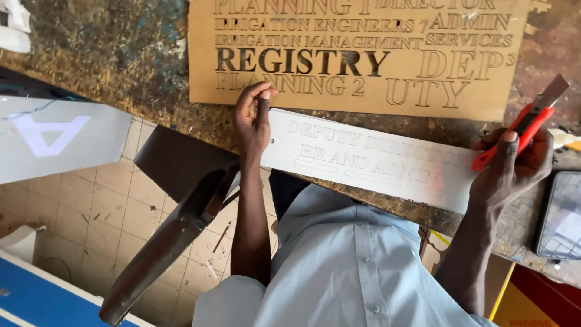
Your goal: Using a utility knife to remove excess vinyl from a stencil on a sign board.
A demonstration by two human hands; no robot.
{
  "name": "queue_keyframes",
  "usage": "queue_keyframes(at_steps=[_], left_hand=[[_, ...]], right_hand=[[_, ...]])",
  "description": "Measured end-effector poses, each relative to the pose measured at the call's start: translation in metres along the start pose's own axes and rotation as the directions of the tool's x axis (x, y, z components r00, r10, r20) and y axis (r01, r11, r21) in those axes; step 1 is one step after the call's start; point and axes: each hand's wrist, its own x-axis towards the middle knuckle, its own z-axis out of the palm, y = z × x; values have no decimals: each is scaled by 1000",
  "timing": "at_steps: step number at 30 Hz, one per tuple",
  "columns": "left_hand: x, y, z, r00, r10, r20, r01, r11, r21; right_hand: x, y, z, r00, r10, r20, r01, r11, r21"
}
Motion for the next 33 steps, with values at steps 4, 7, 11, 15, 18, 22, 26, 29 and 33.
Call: queue_keyframes(at_steps=[4, 7, 11, 15, 18, 22, 26, 29, 33], left_hand=[[-1, -3, -2, 1000, 5, -10, -5, 1000, 16], [0, -6, -3, 999, 45, 9, -46, 998, 34], [0, -8, -4, 1000, 10, 21, -10, 1000, 9], [-1, -9, -4, 999, 14, 31, -14, 1000, 2], [0, -9, -4, 1000, 15, 25, -16, 1000, 9], [-4, -21, -5, 999, 32, 27, -33, 999, 16], [-14, -36, -8, 935, 252, -249, -222, 965, 141], [-13, -21, -8, 839, 181, -512, -145, 983, 110], [-12, -22, -8, 848, 164, -504, -151, 986, 66]], right_hand=[[2, -3, 11, 998, 31, 52, -31, 1000, -1], [4, -1, 16, 997, 22, 80, -24, 999, 24], [7, 0, 19, 994, 16, 106, -15, 1000, -13], [8, 1, 18, 994, 42, 100, -41, 999, -10], [9, -13, 21, 991, 88, 103, -84, 996, -42], [9, -5, 17, 988, 123, 97, -120, 992, -30], [10, 4, 17, 989, 62, 133, -63, 998, -4], [9, 0, 21, 991, 34, 131, -31, 999, -24], [9, 6, 21, 992, 63, 110, -59, 997, -42]])
